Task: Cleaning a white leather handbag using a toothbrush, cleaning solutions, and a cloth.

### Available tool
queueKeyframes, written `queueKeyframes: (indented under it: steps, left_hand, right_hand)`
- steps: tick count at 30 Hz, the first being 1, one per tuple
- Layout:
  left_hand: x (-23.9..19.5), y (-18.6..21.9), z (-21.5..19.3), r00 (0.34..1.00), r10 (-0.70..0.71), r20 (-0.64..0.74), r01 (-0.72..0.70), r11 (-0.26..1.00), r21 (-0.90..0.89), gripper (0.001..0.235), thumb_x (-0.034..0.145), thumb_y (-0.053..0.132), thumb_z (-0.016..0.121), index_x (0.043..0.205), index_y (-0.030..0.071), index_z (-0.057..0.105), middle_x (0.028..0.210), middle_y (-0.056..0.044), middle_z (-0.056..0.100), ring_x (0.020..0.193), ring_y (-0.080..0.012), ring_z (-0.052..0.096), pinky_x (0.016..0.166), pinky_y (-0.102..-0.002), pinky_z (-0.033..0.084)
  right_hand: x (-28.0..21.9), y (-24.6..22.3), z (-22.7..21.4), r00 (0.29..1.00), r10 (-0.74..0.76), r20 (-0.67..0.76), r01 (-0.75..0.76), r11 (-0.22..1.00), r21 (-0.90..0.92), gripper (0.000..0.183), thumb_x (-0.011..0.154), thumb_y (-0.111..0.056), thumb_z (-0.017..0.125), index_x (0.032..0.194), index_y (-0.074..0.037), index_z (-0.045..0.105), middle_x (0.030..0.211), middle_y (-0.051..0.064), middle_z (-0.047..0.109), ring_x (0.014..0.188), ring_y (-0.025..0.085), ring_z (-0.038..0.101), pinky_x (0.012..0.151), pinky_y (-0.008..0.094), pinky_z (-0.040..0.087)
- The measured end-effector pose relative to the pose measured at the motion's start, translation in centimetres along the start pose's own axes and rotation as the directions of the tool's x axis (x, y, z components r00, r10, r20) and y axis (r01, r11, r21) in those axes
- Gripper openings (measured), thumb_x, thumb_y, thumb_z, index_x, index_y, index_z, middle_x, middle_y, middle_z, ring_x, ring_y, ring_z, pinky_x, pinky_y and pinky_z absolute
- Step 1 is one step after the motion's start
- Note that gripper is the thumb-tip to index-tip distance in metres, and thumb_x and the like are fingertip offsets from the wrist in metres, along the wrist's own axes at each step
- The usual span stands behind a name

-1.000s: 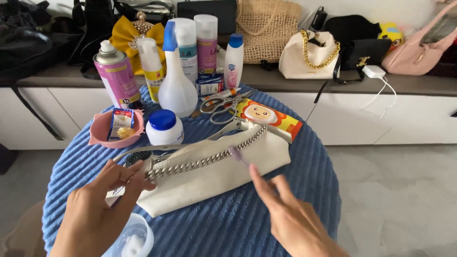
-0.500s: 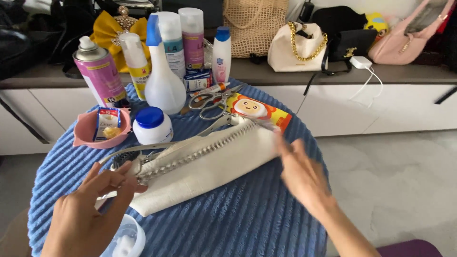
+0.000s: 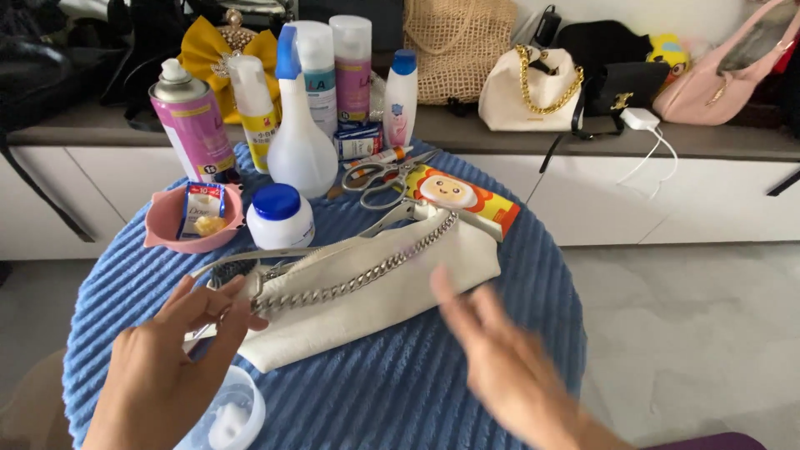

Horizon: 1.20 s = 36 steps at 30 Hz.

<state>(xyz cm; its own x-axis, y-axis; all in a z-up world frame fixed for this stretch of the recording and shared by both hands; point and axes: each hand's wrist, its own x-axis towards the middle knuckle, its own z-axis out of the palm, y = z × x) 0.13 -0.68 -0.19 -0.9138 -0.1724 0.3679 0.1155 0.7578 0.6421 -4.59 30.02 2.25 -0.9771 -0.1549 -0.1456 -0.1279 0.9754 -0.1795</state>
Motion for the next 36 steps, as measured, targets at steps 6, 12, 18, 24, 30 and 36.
queueKeyframes:
  steps: [6,12,18,24,30,36]
  left_hand:
    - [-0.1,-0.6,0.3,0.995,-0.063,0.083,0.060,0.998,0.033,0.020,0.089,0.029,0.067,0.093,0.018,0.084,0.141,0.002,0.068,0.153,-0.0246,0.039,0.125,-0.038,0.033]
    - [0.2,0.9,-0.3,0.981,-0.160,0.108,0.153,0.986,0.069,0.044,0.092,0.032,0.062,0.132,0.015,0.067,0.093,0.007,0.091,0.160,-0.0277,0.029,0.127,-0.044,0.034]
    - [-0.1,0.1,0.0,0.996,-0.054,0.072,0.047,0.995,0.085,0.042,0.092,0.033,0.062,0.131,0.020,0.067,0.098,0.007,0.085,0.150,-0.0352,0.039,0.123,-0.050,0.035]
    - [-0.4,0.4,0.0,0.997,0.036,0.067,-0.039,0.998,0.047,0.033,0.096,0.033,0.058,0.122,0.014,0.066,0.089,0.008,0.087,0.141,-0.0352,0.044,0.126,-0.045,0.032]
    - [-0.6,0.1,0.4,0.975,0.221,0.003,-0.220,0.973,0.067,0.029,0.098,0.028,0.057,0.119,0.008,0.060,0.092,0.001,0.084,0.098,-0.0367,0.071,0.125,-0.050,0.033]
    - [-0.6,0.7,0.2,0.982,0.179,0.054,-0.182,0.982,0.047,0.026,0.099,0.024,0.053,0.117,0.007,0.062,0.081,0.001,0.082,0.059,-0.0340,0.073,0.129,-0.050,0.029]
  right_hand:
    - [4.1,3.7,0.3,0.985,0.171,0.022,-0.170,0.985,-0.027,0.095,0.094,-0.007,0.048,0.165,-0.047,-0.001,0.122,0.011,0.045,0.091,0.036,0.069,0.091,0.050,0.053]
    - [0.9,1.3,1.3,0.995,0.003,0.097,-0.003,1.000,-0.004,0.109,0.091,0.002,0.055,0.166,-0.048,-0.006,0.119,-0.001,0.041,0.057,0.028,0.064,0.064,0.044,0.061]
    - [4.2,3.0,-0.2,0.967,0.112,-0.231,-0.137,0.986,-0.098,0.090,0.089,-0.003,0.047,0.167,-0.028,0.010,0.115,0.014,0.043,0.078,0.049,0.066,0.073,0.060,0.056]
    - [-1.8,-5.7,-5.3,0.876,0.479,0.062,-0.467,0.808,0.359,0.083,0.089,-0.056,0.016,0.167,-0.028,0.008,0.091,0.014,0.058,0.082,0.038,0.068,0.083,0.055,0.056]
    - [1.1,0.8,0.2,0.979,0.138,-0.148,-0.164,0.970,-0.178,0.092,0.096,-0.001,0.045,0.168,-0.026,-0.005,0.119,0.016,0.041,0.069,0.039,0.069,0.073,0.054,0.059]
    - [3.1,1.1,2.6,0.994,0.040,0.105,-0.010,0.962,-0.274,0.100,0.093,0.009,0.044,0.166,-0.024,-0.016,0.135,0.017,0.030,0.067,0.034,0.073,0.075,0.052,0.063]
